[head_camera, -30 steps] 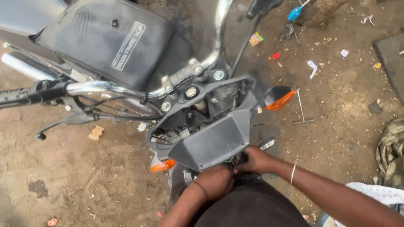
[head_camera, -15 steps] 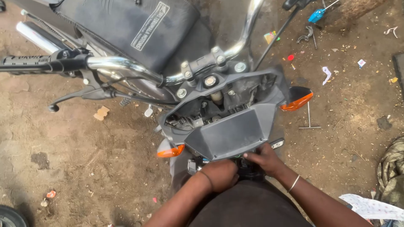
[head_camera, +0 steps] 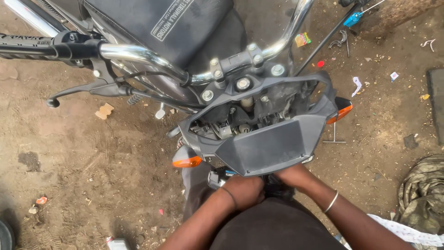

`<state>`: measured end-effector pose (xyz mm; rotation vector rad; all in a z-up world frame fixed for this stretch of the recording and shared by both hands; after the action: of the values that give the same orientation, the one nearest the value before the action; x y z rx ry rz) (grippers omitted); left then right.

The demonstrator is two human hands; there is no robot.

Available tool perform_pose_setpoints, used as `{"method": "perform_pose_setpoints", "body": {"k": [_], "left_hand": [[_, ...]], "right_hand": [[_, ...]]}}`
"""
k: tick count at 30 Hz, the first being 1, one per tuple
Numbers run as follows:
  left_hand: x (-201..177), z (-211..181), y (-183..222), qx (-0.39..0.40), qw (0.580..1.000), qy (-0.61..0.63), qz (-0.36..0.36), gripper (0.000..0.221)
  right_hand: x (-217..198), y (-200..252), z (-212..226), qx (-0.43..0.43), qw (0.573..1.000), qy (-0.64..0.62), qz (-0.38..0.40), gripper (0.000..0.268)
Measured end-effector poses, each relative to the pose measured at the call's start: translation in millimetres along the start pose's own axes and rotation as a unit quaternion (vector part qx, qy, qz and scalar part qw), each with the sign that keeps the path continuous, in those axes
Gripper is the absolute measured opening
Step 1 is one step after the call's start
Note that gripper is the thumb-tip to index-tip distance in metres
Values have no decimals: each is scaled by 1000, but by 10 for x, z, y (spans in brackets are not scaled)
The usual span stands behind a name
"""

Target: Repairing the front instrument cluster and cowl of a motorcycle using a screwdriver.

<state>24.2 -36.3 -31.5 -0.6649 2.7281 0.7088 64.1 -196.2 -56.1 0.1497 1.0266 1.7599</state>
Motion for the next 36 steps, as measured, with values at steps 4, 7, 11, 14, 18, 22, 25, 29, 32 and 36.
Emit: {"method": "perform_pose_setpoints", "body": {"k": [4, 7, 11, 14, 18, 22, 25, 29, 32, 36], "left_hand": [[-41, 10, -3, 9, 1000, 4, -15, 28], [-35, 1, 11, 11, 1000, 10, -21, 28], [-11, 60, 51, 21, 999, -4, -23, 28], [84, 84, 48, 29, 999, -2, -38, 27], [55, 75, 66, 22, 998, 0, -59, 27], [79, 98, 39, 5, 998, 4, -55, 27], [72, 87, 43, -8, 999, 10, -44, 28], [16, 86, 57, -29, 999, 18, -25, 29], [59, 128, 24, -19, 999, 16, -32, 29], [24, 144, 42, -23, 999, 20, -43, 28]], "right_hand": [[-48, -14, -86, 74, 990, 50, 108, 47], [-95, 8, 13, 53, 961, 162, 217, 62], [-44, -31, 86, -41, 875, 336, 346, 59], [11, -67, 41, -45, 859, 330, 389, 56], [-7, -95, 105, -31, 855, 360, 371, 54], [-14, -137, 111, -67, 848, 357, 386, 51], [38, -69, 162, -81, 834, 402, 369, 44], [46, -74, -92, -41, 839, 461, 285, 31], [-26, -132, -268, 24, 876, 403, 263, 38], [-18, -83, -199, -49, 889, 356, 283, 42]]}}
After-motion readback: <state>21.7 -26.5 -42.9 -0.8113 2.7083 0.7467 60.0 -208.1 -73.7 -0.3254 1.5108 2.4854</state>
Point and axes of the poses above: each hand's wrist, its own y-axis away from the middle knuckle, its own x-axis out of the palm, z = x × y, the point moved 6 cm from there along -y, towards the middle knuckle, and after that the axes turned 6 degrees about x, right-handed, at the moved point
